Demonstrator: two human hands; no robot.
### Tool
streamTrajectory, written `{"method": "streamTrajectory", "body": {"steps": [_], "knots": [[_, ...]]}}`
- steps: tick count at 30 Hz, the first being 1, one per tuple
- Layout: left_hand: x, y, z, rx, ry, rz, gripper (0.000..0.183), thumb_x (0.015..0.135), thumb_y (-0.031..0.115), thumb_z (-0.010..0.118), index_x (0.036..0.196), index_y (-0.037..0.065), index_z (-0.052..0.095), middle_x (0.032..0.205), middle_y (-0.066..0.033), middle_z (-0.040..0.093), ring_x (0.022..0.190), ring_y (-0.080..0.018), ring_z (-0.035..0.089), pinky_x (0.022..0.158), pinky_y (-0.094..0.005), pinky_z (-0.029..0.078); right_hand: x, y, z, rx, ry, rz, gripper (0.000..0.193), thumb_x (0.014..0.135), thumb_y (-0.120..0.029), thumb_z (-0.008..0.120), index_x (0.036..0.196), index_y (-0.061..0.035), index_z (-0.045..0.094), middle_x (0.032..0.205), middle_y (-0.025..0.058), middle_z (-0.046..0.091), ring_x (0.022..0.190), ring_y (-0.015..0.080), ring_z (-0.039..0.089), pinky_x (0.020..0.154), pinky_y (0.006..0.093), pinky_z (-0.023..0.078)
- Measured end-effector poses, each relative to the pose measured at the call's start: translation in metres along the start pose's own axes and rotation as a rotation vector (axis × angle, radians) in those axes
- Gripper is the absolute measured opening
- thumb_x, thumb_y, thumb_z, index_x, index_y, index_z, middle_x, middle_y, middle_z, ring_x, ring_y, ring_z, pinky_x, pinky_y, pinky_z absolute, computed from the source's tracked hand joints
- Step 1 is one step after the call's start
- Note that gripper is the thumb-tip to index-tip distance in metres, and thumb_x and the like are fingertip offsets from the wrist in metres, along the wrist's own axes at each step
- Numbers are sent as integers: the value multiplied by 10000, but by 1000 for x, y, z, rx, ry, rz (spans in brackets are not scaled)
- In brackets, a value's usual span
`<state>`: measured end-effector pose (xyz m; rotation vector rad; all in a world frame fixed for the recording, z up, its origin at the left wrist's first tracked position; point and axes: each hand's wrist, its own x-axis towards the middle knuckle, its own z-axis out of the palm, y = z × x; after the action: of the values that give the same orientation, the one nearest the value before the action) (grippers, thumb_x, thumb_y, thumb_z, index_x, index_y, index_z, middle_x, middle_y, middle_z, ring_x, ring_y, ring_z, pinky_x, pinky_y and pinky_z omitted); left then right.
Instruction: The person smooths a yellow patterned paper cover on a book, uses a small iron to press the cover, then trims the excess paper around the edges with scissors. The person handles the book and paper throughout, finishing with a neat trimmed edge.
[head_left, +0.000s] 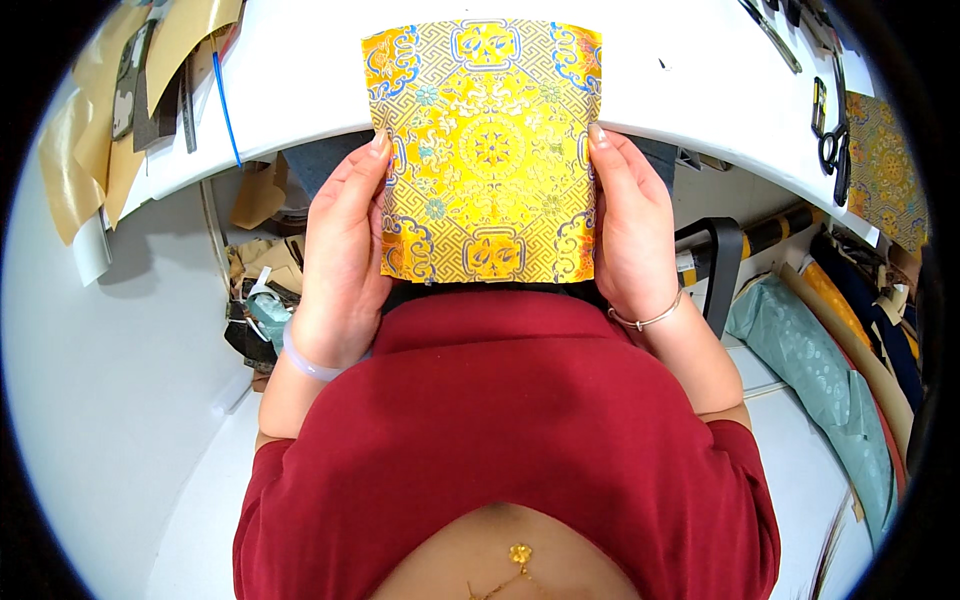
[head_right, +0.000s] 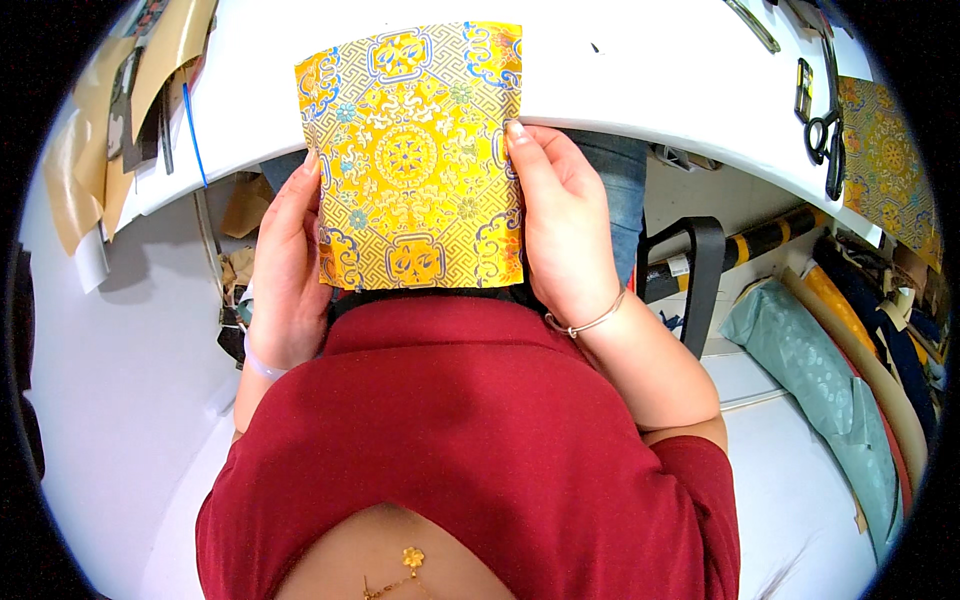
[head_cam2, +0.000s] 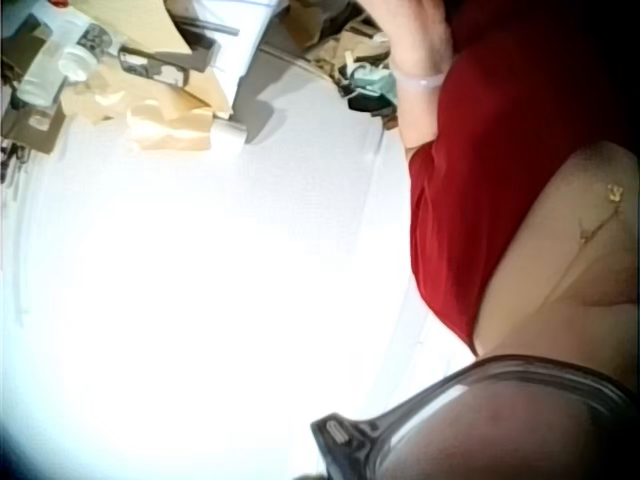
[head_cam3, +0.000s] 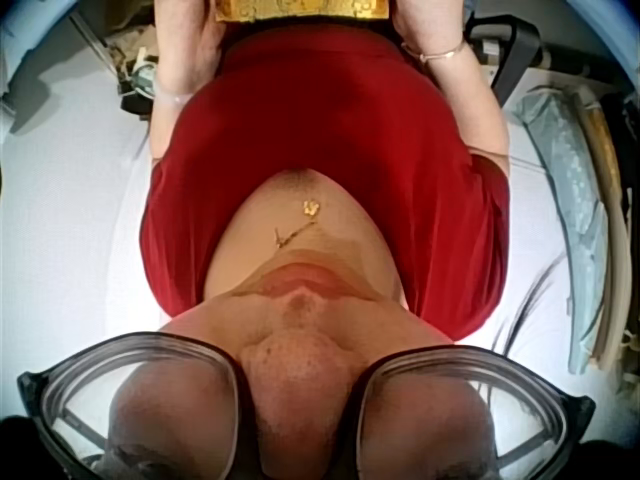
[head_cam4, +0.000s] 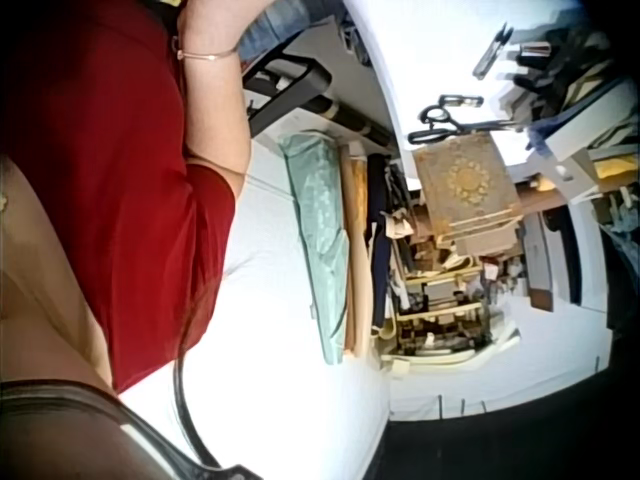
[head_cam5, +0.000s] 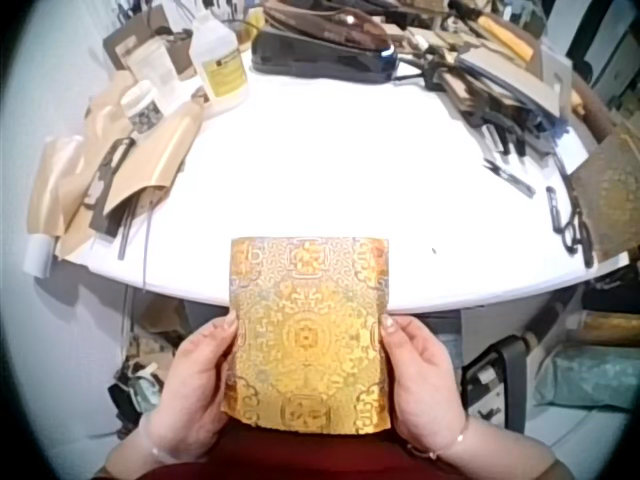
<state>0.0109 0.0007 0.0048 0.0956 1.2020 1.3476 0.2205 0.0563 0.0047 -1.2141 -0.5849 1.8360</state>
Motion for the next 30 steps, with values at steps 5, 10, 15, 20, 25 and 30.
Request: {"method": "streamTrajectory", "body": {"steps": [5, 10, 15, 20, 25, 30], "knots": [[-3, 1, 5, 14, 9, -26, 283, 1040, 190, 517, 1191, -35, 597, 1141, -120, 694, 1009, -149, 680, 890, -283, 553, 1, -1, 0, 8, 7, 31, 273, 1038, -217, 539, 1138, 31, 596, 1012, 57, 687, 878, 92, 632, 816, 237, 505], [0, 0, 3, -40, -27, -40, 301, 1047, 194, 499, 1216, -38, 590, 1167, -126, 685, 1031, -159, 673, 908, -296, 548, 0, -2, 1, 13, 3, 57, 281, 1036, -226, 542, 1145, 28, 592, 1028, 64, 686, 900, 97, 634, 825, 246, 509], [0, -1, 4, -95, -58, -65, 311, 1046, 203, 503, 1225, -40, 577, 1157, -126, 686, 1032, -161, 671, 919, -299, 541, 0, -2, 0, 38, 18, 91, 291, 1035, -231, 541, 1157, 30, 584, 1057, 71, 680, 926, 112, 639, 859, 262, 510], [3, -1, -2, -85, -81, -85, 330, 1049, 207, 499, 1249, -49, 562, 1170, -132, 682, 1045, -162, 669, 929, -298, 538, 1, -2, 0, 34, 6, 87, 287, 1035, -227, 539, 1153, 31, 581, 1055, 71, 678, 931, 110, 636, 863, 263, 507], [7, -2, -6, -129, -113, -118, 353, 1055, 216, 484, 1271, -54, 554, 1199, -134, 672, 1073, -167, 662, 950, -301, 531, 2, -1, 0, 76, -52, 124, 357, 1050, -302, 483, 1181, 18, 572, 1109, 98, 674, 993, 147, 640, 910, 297, 502], [1, 2, -2, -126, -112, -150, 360, 1061, 216, 460, 1284, -51, 553, 1234, -137, 660, 1109, -177, 648, 979, -307, 517, -4, -13, 0, 180, -161, 259, 516, 1052, -401, 409, 1327, 23, 516, 1270, 142, 631, 1151, 208, 617, 992, 339, 483]]}}
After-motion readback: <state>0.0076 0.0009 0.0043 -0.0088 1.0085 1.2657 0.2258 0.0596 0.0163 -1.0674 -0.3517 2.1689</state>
